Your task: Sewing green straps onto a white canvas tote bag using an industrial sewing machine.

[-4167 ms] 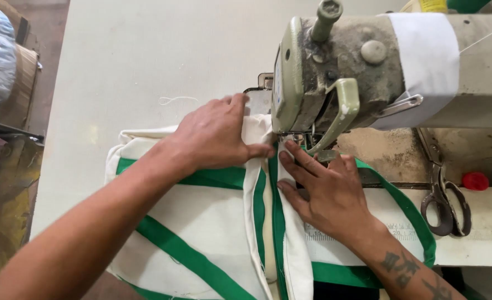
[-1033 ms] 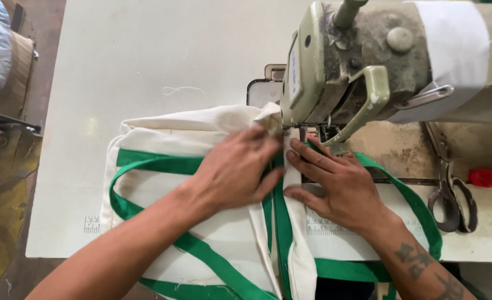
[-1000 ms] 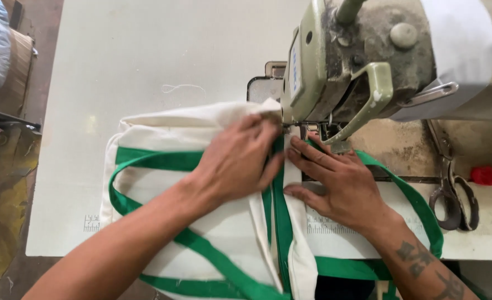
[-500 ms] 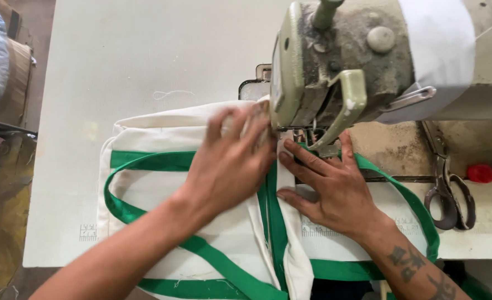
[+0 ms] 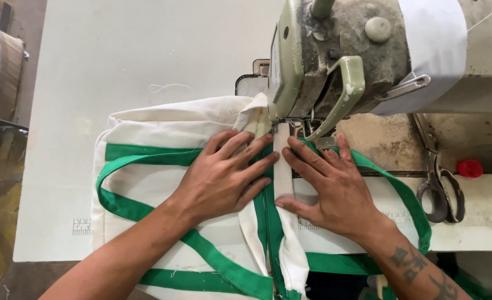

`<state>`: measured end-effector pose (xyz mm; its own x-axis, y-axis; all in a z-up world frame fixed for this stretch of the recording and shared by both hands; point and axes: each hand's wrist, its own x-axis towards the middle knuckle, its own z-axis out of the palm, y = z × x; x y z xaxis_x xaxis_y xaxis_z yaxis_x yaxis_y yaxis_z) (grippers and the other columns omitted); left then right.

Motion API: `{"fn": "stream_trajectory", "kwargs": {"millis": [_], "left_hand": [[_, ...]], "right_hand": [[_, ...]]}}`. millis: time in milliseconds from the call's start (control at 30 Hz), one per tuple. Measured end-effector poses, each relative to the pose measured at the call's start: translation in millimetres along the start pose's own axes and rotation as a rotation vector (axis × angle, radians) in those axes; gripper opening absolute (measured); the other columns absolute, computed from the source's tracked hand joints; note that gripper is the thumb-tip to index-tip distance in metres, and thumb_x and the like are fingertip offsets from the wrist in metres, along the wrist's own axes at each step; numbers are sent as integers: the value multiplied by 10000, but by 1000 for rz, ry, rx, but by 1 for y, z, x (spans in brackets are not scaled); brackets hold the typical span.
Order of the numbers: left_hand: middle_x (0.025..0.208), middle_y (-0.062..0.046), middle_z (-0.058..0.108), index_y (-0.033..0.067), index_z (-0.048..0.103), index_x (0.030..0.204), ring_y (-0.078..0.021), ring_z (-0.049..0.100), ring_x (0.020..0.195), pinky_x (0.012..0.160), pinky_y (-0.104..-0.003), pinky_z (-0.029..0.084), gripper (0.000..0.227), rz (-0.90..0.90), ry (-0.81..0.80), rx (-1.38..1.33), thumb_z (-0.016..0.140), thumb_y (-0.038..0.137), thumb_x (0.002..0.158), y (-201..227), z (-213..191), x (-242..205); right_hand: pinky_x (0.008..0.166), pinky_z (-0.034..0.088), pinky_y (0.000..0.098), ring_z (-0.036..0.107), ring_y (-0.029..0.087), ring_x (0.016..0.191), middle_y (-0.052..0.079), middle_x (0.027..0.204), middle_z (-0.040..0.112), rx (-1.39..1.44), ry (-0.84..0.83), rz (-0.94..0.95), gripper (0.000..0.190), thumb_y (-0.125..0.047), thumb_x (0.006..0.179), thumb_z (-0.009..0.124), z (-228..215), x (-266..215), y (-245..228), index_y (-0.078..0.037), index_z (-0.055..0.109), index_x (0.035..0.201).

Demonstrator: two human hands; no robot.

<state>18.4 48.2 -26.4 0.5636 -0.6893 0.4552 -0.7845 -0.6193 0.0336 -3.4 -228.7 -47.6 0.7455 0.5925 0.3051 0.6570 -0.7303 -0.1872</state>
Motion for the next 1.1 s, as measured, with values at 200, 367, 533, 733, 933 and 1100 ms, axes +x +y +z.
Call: {"fn": "stream_trajectory", "kwargs": {"millis": [200,367,533,733,933,1100], "left_hand": [[1518,-98,671,211,741,1407,-356,600,1326,1133,-535,450,374,29,1,-28,642,403,1102,-6,0,1],[1519,-108,665,202,743,1393,-366,600,1333,1146,-542,437,355,21,12,-56,647,373,1097,-6,0,0],[1491,-129,685,186,767,1368,-378,615,1320,1126,-551,448,350,-16,16,-94,646,356,1086,-1,-1,0],[1501,-151,678,173,772,1358,-399,605,1321,1099,-565,447,364,-56,16,-150,665,341,1054,-3,2,4],[1528,-175,651,177,740,1400,-411,587,1357,1112,-556,439,406,-80,-13,-187,653,366,1052,-3,4,2],[1543,-168,653,183,740,1372,-429,569,1369,1099,-560,421,414,-72,-55,-227,651,395,1028,-10,5,2]], "right_hand": [[1361,177,642,674,414,1299,213,1456,698,123,-37,124,1235,-745,784,833,-8,3,6,-75,348,1701],[1377,259,611,715,256,713,20,1115,846,233,156,95,671,-333,1028,779,-9,13,2,-132,532,1619],[1257,343,734,745,179,1286,-104,1663,563,53,27,31,784,-612,879,851,9,10,13,-306,633,1567],[1297,245,791,793,180,1120,-97,1677,546,5,24,13,815,-672,882,803,3,16,13,-330,594,1592],[1305,108,858,772,221,894,-117,1669,554,55,28,41,824,-636,877,831,4,11,11,-347,571,1604],[1285,104,880,783,251,1079,-96,1655,577,52,27,57,821,-641,867,829,5,10,9,-354,579,1594]]}}
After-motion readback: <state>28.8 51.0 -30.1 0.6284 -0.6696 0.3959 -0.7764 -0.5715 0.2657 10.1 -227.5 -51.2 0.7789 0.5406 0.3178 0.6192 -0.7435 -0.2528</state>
